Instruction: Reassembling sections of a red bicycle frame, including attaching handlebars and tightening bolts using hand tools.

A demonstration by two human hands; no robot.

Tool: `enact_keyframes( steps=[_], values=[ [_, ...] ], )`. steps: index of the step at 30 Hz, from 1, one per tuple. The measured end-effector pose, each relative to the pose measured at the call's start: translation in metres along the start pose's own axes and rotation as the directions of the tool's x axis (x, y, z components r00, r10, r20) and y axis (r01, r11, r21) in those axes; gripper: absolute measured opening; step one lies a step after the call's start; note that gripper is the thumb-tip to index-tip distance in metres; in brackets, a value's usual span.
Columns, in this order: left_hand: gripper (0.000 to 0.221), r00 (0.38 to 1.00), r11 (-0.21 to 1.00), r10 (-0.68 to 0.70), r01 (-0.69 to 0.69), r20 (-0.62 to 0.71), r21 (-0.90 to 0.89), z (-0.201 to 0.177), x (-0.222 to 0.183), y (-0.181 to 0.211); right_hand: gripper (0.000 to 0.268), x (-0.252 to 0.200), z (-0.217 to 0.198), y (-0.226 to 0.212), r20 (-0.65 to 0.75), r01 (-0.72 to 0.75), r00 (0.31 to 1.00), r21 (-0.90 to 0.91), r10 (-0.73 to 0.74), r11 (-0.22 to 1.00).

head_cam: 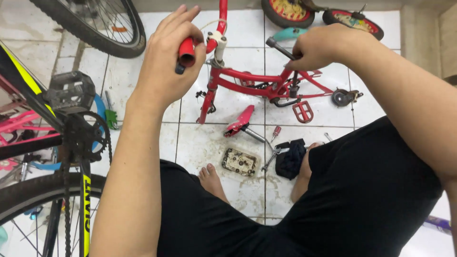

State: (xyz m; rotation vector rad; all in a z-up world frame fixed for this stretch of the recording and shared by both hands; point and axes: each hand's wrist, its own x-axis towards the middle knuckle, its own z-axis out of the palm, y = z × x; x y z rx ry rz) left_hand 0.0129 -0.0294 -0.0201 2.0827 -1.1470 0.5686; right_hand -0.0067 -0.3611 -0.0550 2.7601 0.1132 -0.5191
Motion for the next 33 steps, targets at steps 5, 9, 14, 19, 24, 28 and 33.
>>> enact_keyframes(
  steps=[5,9,14,19,24,28,33],
  values=[
    [0.022,0.985,0.980,0.174,-0.171,0.018,-0.098,0.008,0.007,0.015,0.044,-0.016,0.049,-0.053,0.276,0.126,0.956,-0.072,-0.102,0.989],
    [0.045,0.976,0.983,0.184,-0.180,0.113,-0.046,0.016,0.008,0.023,0.049,-0.019,0.117,-0.097,0.413,0.282,0.877,-0.027,-0.246,0.959],
    [0.048,0.962,0.970,0.235,-0.242,0.137,0.036,0.028,0.011,0.030,0.050,-0.033,0.197,-0.167,0.529,0.342,0.787,0.055,-0.318,0.938],
    [0.050,0.956,0.968,0.234,-0.245,0.176,0.046,0.037,0.015,0.032,0.052,-0.044,0.279,-0.211,0.613,0.408,0.679,0.143,-0.404,0.902],
    [0.062,0.956,0.973,0.231,-0.228,0.184,-0.037,0.042,0.016,0.032,0.046,-0.063,0.347,-0.229,0.616,0.376,0.609,0.330,-0.500,0.866],
    [0.066,0.954,0.975,0.215,-0.199,0.207,-0.094,0.043,0.020,0.030,0.037,-0.069,0.370,-0.236,0.610,0.370,0.565,0.415,-0.556,0.831],
    [0.035,0.971,0.972,0.113,-0.065,0.209,-0.225,0.046,0.028,0.016,0.032,-0.068,0.361,-0.235,0.552,0.400,0.624,0.382,-0.553,0.833]
  ],
)
